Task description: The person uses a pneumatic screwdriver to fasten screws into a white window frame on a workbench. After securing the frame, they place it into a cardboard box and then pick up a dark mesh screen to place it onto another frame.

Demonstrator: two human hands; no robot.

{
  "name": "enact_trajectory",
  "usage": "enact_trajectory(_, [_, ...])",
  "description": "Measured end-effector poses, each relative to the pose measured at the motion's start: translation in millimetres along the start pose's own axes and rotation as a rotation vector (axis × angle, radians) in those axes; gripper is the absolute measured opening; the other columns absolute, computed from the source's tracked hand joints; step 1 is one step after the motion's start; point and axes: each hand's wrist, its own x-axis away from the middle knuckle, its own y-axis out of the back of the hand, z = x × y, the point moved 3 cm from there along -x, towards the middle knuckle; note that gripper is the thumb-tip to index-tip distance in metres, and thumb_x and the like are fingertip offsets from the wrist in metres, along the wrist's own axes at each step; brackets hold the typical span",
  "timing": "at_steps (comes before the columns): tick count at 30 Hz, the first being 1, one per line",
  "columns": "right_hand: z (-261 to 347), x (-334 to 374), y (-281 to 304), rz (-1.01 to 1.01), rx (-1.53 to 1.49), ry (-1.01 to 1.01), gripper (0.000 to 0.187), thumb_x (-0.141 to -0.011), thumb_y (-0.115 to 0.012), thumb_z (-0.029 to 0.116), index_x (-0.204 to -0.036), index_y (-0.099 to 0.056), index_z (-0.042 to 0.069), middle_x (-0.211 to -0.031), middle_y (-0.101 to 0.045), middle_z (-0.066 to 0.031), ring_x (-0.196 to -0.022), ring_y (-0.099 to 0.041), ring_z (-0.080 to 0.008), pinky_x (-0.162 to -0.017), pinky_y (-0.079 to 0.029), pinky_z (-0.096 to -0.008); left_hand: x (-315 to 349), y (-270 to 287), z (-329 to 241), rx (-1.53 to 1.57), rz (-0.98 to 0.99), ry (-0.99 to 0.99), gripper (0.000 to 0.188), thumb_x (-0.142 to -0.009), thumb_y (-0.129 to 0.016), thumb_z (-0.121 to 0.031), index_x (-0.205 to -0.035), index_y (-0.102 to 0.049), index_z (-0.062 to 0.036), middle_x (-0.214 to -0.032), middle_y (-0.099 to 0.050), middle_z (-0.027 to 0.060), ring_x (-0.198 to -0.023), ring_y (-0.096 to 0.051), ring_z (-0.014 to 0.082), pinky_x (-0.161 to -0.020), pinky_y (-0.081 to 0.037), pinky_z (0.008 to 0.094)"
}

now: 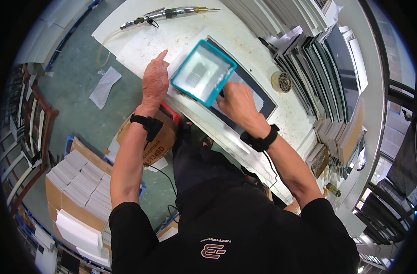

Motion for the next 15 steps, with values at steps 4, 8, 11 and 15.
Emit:
enact_trajectory(4, [-2.9, -24.7, 8.6, 0.015, 0.033, 0.019, 0.027, -0.084, -0.076, 0.018, -0.096, -0.062, -0.001, -0.076, -0.067, -0.0249, -0.076, -0.066, -0.0461, -0.070, -0.052, -0.0544, -2.0, -3.1, -1.3, -0.117, -0.052, -0.098, 0.038, -0.102, -0.054, -0.010, -0.140, -0.056, -0.0089, -0.104, -0.062, 0.0137, -0.097, -0.060, 0.0328, -0.089, -0.049, 0.0445])
enact_trajectory(8, [-15.4, -21.1, 23.2, 0.063, 0.082, -0.043, 0.023, -0.086, -0.074, 0.018, -0.088, -0.063, -0.002, -0.077, -0.067, -0.0243, -0.076, -0.066, -0.0456, -0.071, -0.052, -0.0537, -2.4, -4.4, -3.7, -0.222, -0.021, -0.105, 0.036, -0.102, -0.054, -0.011, -0.137, -0.058, -0.0084, -0.105, -0.061, 0.0149, -0.096, -0.059, 0.0340, -0.089, -0.049, 0.0453])
enact_trajectory(11, [-41.2, 4.8, 25.0, 0.041, 0.088, -0.034, 0.023, -0.085, -0.073, 0.018, -0.084, -0.063, -0.002, -0.076, -0.066, -0.0238, -0.075, -0.065, -0.0456, -0.070, -0.051, -0.0536, -1.9, -4.4, -8.5, -0.220, -0.045, -0.122, 0.032, -0.103, -0.052, -0.008, -0.134, -0.059, -0.0073, -0.105, -0.062, 0.0165, -0.098, -0.060, 0.0358, -0.089, -0.048, 0.0466])
enact_trajectory(15, [-93.2, 71.3, 31.5, 0.047, 0.105, -0.096, 0.017, -0.081, -0.070, 0.012, -0.079, -0.062, -0.003, -0.074, -0.063, -0.0257, -0.073, -0.062, -0.0477, -0.067, -0.049, -0.0554, -3.4, -6.7, -1.9, -0.276, -0.028, -0.111, 0.032, -0.102, -0.053, -0.008, -0.134, -0.059, -0.0069, -0.104, -0.062, 0.0169, -0.098, -0.060, 0.0357, -0.088, -0.048, 0.0467])
